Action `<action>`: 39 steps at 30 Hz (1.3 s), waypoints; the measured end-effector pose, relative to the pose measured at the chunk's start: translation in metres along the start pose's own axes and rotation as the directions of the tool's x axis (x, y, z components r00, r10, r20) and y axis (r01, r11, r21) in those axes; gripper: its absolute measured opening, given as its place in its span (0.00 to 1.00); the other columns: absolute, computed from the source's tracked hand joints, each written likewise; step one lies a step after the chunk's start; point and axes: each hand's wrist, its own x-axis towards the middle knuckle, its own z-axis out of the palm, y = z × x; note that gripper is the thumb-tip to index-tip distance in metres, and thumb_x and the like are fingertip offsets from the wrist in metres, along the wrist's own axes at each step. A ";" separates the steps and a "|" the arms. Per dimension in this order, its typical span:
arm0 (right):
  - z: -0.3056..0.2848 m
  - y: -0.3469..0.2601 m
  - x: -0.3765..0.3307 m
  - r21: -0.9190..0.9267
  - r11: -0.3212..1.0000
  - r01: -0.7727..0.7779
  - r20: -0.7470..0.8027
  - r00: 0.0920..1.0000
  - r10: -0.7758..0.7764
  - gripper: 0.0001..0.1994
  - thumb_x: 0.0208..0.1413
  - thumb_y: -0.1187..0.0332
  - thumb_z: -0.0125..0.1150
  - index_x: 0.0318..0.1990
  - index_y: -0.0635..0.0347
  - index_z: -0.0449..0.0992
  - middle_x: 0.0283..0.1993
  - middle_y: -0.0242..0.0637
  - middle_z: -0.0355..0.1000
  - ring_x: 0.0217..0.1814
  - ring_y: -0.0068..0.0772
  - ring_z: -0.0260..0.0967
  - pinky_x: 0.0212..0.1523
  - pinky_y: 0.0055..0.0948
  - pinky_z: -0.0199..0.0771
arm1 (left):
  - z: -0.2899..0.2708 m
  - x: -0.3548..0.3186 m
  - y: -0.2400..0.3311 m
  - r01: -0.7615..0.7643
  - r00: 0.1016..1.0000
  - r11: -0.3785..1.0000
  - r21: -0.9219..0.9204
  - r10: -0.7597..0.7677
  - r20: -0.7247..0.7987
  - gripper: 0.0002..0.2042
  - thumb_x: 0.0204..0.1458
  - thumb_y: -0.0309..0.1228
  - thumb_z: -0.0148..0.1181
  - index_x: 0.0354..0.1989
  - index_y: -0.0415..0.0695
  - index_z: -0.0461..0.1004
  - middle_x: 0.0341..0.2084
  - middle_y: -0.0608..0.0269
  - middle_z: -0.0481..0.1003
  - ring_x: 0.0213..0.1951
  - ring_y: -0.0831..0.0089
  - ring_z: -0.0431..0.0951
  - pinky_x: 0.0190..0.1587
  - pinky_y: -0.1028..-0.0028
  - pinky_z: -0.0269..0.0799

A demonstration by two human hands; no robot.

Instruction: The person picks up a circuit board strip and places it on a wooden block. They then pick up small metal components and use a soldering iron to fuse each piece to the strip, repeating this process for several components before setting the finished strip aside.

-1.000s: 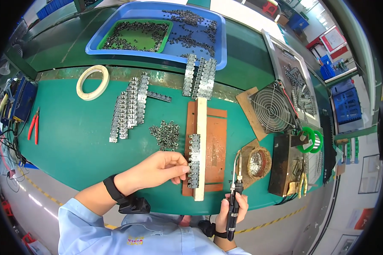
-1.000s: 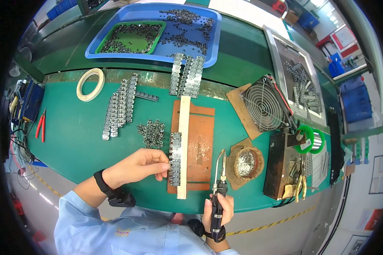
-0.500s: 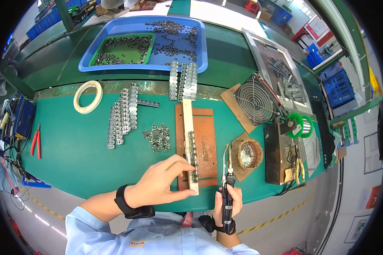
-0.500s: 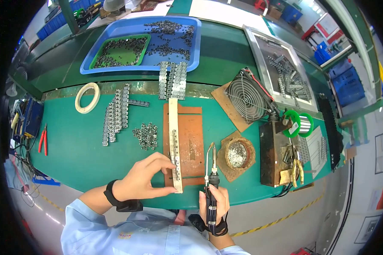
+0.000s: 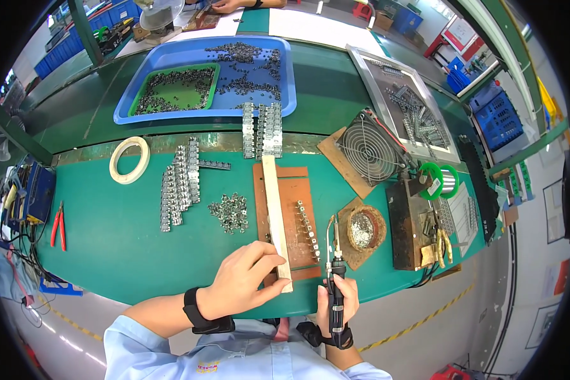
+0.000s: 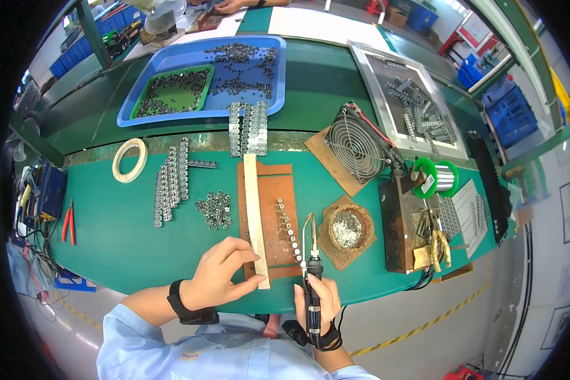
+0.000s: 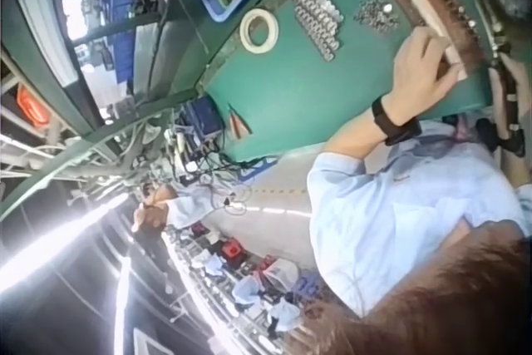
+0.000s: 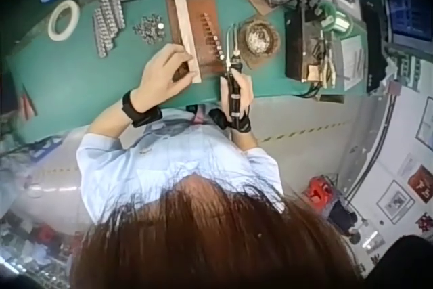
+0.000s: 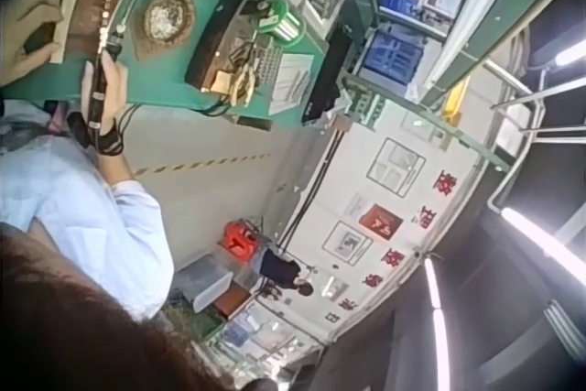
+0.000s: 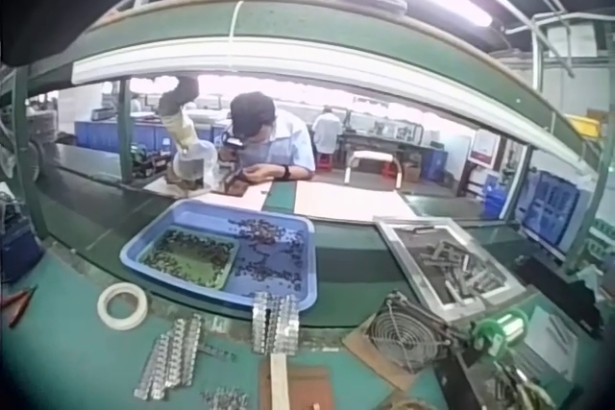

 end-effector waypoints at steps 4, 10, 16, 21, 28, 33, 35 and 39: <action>0.000 0.000 0.001 -0.001 1.000 0.016 -0.015 1.000 -0.016 0.17 0.44 0.79 0.59 0.43 0.62 0.66 0.31 0.43 0.67 0.29 0.33 0.67 0.31 0.27 0.68 | 0.001 -0.001 -0.001 0.005 1.000 1.000 -0.012 -0.005 0.023 0.09 0.37 0.24 0.63 0.28 0.42 0.70 0.28 0.60 0.68 0.28 0.66 0.70 0.28 0.72 0.68; 0.001 0.006 -0.003 0.039 0.998 0.051 -0.107 0.993 -0.046 0.17 0.45 0.79 0.59 0.44 0.61 0.65 0.32 0.43 0.67 0.29 0.32 0.66 0.31 0.26 0.67 | -0.002 0.005 -0.005 -0.025 0.999 0.999 0.038 0.026 -0.048 0.09 0.36 0.23 0.63 0.28 0.42 0.71 0.28 0.60 0.68 0.29 0.63 0.69 0.31 0.71 0.66; -0.007 0.012 -0.007 0.144 0.990 -0.005 -0.188 0.982 0.032 0.18 0.46 0.79 0.58 0.46 0.60 0.62 0.35 0.42 0.65 0.29 0.29 0.64 0.31 0.25 0.67 | -0.003 0.037 0.022 -0.207 0.977 0.957 0.203 0.189 0.103 0.11 0.35 0.25 0.63 0.28 0.42 0.70 0.28 0.59 0.66 0.32 0.62 0.67 0.34 0.69 0.64; -0.006 0.015 -0.002 0.238 0.971 -0.017 -0.328 0.940 0.096 0.18 0.41 0.80 0.62 0.42 0.63 0.67 0.30 0.45 0.68 0.29 0.34 0.67 0.29 0.26 0.68 | 0.027 0.058 0.029 -0.205 0.950 0.943 0.261 0.127 0.286 0.12 0.34 0.28 0.63 0.28 0.41 0.69 0.27 0.59 0.64 0.32 0.63 0.65 0.34 0.68 0.63; -0.015 0.024 -0.007 0.237 0.971 -0.021 -0.243 0.967 0.080 0.20 0.45 0.83 0.55 0.47 0.60 0.61 0.36 0.42 0.63 0.32 0.27 0.64 0.31 0.22 0.68 | 0.063 0.067 0.030 -0.227 0.928 0.892 0.391 0.077 0.364 0.13 0.33 0.30 0.62 0.27 0.40 0.67 0.27 0.58 0.64 0.32 0.62 0.65 0.34 0.67 0.62; -0.015 0.025 -0.004 0.287 0.957 -0.037 -0.214 0.972 0.101 0.19 0.46 0.82 0.54 0.47 0.61 0.61 0.36 0.41 0.63 0.32 0.26 0.64 0.31 0.22 0.68 | 0.059 0.066 0.031 -0.220 0.934 0.865 0.451 0.053 0.354 0.13 0.32 0.30 0.62 0.27 0.40 0.67 0.27 0.58 0.65 0.32 0.61 0.65 0.34 0.67 0.62; -0.010 0.022 -0.004 0.332 0.942 -0.050 -0.219 0.967 0.128 0.18 0.46 0.81 0.54 0.47 0.61 0.61 0.36 0.41 0.63 0.32 0.26 0.64 0.31 0.22 0.67 | 0.052 0.064 0.032 -0.220 0.940 0.863 0.455 0.063 0.336 0.14 0.32 0.30 0.62 0.28 0.40 0.67 0.26 0.58 0.64 0.32 0.62 0.65 0.35 0.67 0.62; -0.010 0.024 -0.012 0.362 0.926 -0.108 -0.243 0.948 0.206 0.16 0.50 0.76 0.52 0.48 0.62 0.61 0.35 0.39 0.63 0.31 0.25 0.62 0.30 0.21 0.66 | 0.023 0.057 0.053 -0.229 0.958 0.869 0.439 0.122 0.258 0.14 0.34 0.30 0.61 0.29 0.41 0.66 0.27 0.59 0.65 0.32 0.62 0.66 0.36 0.67 0.61</action>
